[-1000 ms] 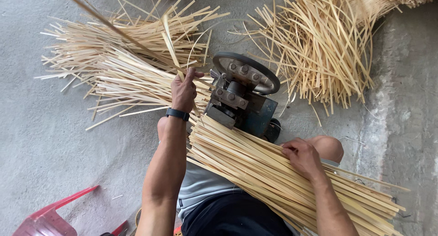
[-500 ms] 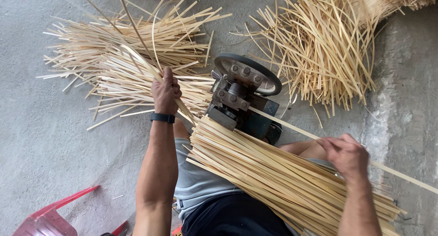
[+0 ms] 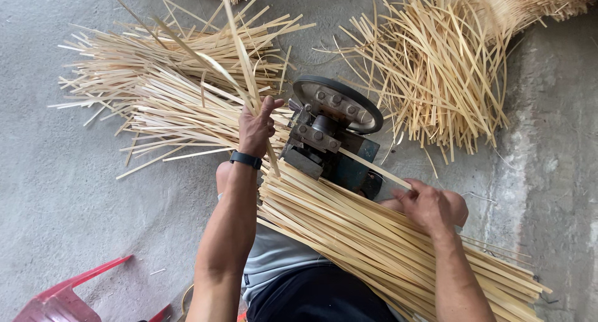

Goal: The person sits on the floor and feeds long bamboo strips into a manual splitting machine. They hold a bundle in the left hand, feed individual strips through the machine with the right hand, and collect the split pieces into a growing pile on the floor.

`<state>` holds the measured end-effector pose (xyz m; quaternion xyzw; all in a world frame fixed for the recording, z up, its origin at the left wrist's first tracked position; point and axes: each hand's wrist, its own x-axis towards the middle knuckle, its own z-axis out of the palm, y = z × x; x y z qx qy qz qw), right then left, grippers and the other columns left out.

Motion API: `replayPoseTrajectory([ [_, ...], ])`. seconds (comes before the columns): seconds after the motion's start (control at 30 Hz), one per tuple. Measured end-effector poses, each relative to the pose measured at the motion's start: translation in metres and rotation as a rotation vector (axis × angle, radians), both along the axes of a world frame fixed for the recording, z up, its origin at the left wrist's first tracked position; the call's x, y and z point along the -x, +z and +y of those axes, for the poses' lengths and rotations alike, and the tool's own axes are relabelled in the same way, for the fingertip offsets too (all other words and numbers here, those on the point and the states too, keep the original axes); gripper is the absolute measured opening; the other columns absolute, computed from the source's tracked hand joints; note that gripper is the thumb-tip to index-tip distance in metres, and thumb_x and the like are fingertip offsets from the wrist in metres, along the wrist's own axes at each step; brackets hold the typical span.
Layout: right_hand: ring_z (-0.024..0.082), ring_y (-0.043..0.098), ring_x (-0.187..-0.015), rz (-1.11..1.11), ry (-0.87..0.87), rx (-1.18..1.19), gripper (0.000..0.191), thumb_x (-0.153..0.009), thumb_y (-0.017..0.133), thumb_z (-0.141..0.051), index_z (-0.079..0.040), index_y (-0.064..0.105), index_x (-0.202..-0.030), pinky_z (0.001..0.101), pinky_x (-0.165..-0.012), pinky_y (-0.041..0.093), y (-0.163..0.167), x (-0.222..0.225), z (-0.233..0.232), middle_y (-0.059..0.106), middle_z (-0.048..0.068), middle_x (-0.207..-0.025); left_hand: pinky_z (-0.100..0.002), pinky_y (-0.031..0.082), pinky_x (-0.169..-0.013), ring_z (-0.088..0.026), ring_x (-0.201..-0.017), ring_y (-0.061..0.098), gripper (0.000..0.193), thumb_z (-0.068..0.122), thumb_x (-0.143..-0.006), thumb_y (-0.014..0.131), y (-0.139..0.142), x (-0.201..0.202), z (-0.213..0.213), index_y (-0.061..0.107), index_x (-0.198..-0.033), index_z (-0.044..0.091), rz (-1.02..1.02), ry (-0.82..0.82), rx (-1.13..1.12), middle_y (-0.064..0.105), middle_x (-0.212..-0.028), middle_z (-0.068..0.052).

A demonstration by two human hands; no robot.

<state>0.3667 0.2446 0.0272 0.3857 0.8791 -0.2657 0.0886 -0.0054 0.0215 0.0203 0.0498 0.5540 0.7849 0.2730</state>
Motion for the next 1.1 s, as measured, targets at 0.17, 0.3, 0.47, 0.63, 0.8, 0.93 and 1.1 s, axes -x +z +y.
replayPoseTrajectory([
  [0.17,0.018,0.076,-0.081,0.141,0.140,0.185,0.032,-0.082,0.077,-0.034,-0.009,0.082,-0.101,0.0314,-0.073,0.062,-0.016,-0.008,-0.022,0.079,0.009,-0.099,-0.019,0.041,-0.043,-0.004,-0.052,0.046,0.028,0.035,-0.103,0.062,-0.012,0.002,0.005,0.060,-0.103,0.006,-0.007,-0.002,0.037,0.077,-0.095,-0.011],
  [0.3,0.015,0.076,-0.070,0.137,0.052,0.190,0.025,-0.084,0.074,-0.031,-0.014,0.081,-0.101,0.0283,-0.065,0.062,-0.009,-0.026,-0.017,0.080,0.001,-0.094,-0.021,0.042,-0.045,-0.006,-0.056,0.049,0.029,0.035,-0.105,0.062,-0.015,0.013,-0.010,0.061,-0.106,0.006,0.024,0.035,0.011,0.072,-0.083,-0.009],
  [0.47,0.014,0.074,-0.075,0.138,-0.084,0.178,0.025,-0.078,0.080,-0.032,-0.011,0.081,-0.090,0.0292,-0.065,0.064,0.019,-0.065,0.025,0.080,0.005,-0.090,-0.026,0.060,-0.055,-0.013,-0.059,0.063,0.033,0.038,-0.100,0.060,0.000,0.034,-0.038,0.061,-0.113,0.008,-0.026,0.211,-0.014,0.062,-0.069,-0.003],
  [0.63,0.017,0.074,-0.075,0.239,-0.167,0.031,0.027,-0.084,0.081,-0.037,-0.012,0.083,-0.093,0.0330,-0.066,0.061,0.038,-0.089,0.052,0.081,0.006,-0.086,-0.021,0.038,-0.040,-0.006,-0.050,0.050,0.036,0.040,-0.100,0.066,0.006,0.030,-0.049,0.053,-0.109,0.007,-0.003,0.190,-0.048,0.061,-0.071,-0.001],
  [0.8,0.017,0.072,-0.065,0.156,-0.067,-0.151,0.028,-0.087,0.077,-0.041,-0.015,0.083,-0.095,0.0328,-0.056,0.060,0.031,-0.062,0.044,0.080,0.004,-0.084,-0.019,0.037,-0.039,-0.003,-0.046,0.046,0.041,0.041,-0.090,0.075,0.000,0.017,-0.041,0.067,-0.110,0.006,-0.074,0.185,0.090,0.066,-0.071,-0.002],
  [0.93,0.015,0.071,-0.060,0.268,0.077,-0.202,0.031,-0.093,0.071,-0.045,-0.018,0.083,-0.099,0.0305,-0.053,0.058,0.017,-0.019,0.022,0.078,0.003,-0.080,-0.019,0.044,-0.042,-0.003,-0.050,0.049,0.045,0.041,-0.084,0.082,-0.007,0.003,-0.028,0.070,-0.109,0.006,-0.010,0.151,0.203,0.068,-0.078,0.000],
  [1.1,0.018,0.072,-0.065,0.225,0.061,-0.203,0.031,-0.091,0.071,-0.045,-0.018,0.084,-0.101,0.0321,-0.053,0.056,0.029,0.007,0.005,0.079,0.004,-0.082,-0.020,0.039,-0.040,-0.005,-0.049,0.045,0.045,0.042,-0.084,0.083,-0.011,-0.005,-0.012,0.068,-0.107,0.006,-0.031,0.086,0.208,0.062,-0.076,-0.001],
])
